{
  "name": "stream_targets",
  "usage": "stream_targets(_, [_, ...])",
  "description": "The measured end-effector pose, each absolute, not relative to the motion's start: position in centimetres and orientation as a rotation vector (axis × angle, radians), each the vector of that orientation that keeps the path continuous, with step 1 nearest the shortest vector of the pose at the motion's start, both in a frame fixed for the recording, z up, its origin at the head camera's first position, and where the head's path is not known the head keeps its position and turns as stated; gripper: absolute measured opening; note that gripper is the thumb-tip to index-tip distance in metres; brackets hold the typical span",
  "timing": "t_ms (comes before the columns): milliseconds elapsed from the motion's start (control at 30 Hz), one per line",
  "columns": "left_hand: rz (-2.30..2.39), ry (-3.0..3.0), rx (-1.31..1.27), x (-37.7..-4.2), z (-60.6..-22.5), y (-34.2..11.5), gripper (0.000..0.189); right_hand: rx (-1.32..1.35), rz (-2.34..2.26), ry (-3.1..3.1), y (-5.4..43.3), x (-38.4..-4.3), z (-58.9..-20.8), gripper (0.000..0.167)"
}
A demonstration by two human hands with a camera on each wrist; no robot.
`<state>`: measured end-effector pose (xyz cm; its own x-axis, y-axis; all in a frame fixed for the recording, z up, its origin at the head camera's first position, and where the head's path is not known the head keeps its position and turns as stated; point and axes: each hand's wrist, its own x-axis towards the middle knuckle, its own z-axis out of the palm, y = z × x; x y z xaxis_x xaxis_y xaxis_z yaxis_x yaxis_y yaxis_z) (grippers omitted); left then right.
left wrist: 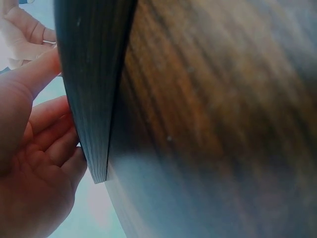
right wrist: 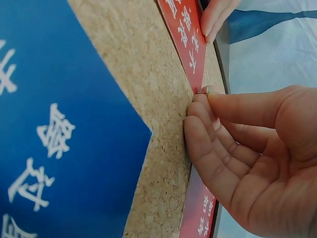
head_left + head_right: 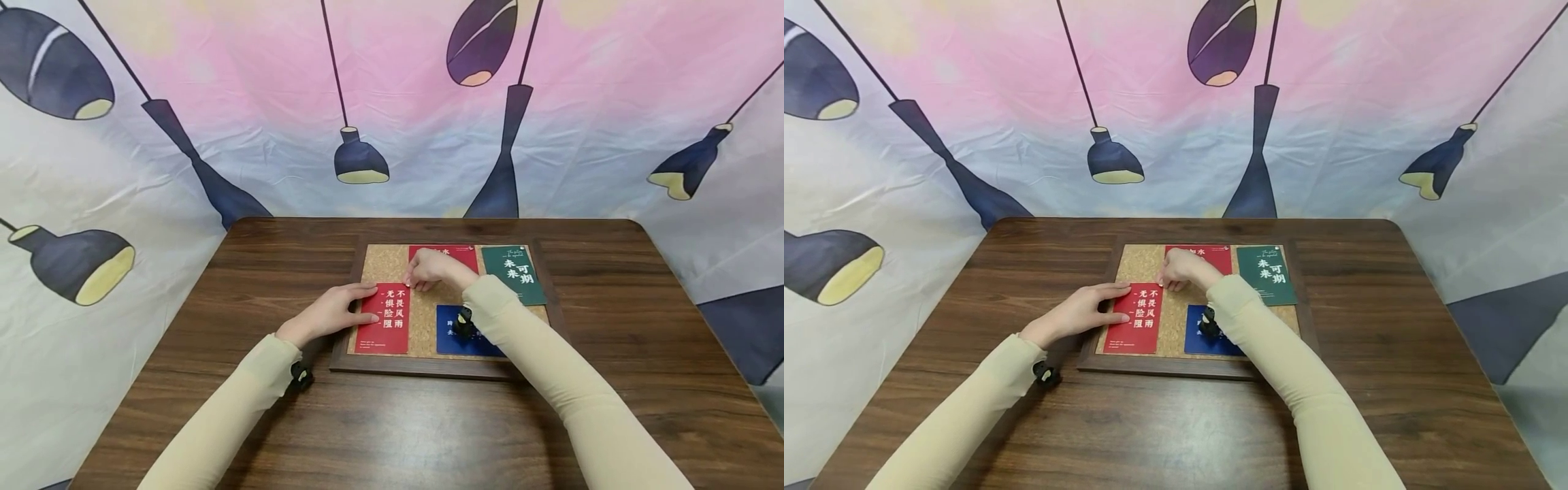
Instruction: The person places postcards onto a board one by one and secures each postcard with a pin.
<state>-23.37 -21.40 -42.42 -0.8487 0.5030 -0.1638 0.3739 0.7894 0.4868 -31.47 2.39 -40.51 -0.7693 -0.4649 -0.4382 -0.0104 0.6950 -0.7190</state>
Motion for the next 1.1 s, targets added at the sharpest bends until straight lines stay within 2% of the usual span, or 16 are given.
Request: stream_targets(1100, [0.622, 2.717, 0.693, -23.48, -42.49, -21.32, 0.068, -0.383, -0.906, 2.311, 1.89, -31.63, -40.4, 0.013])
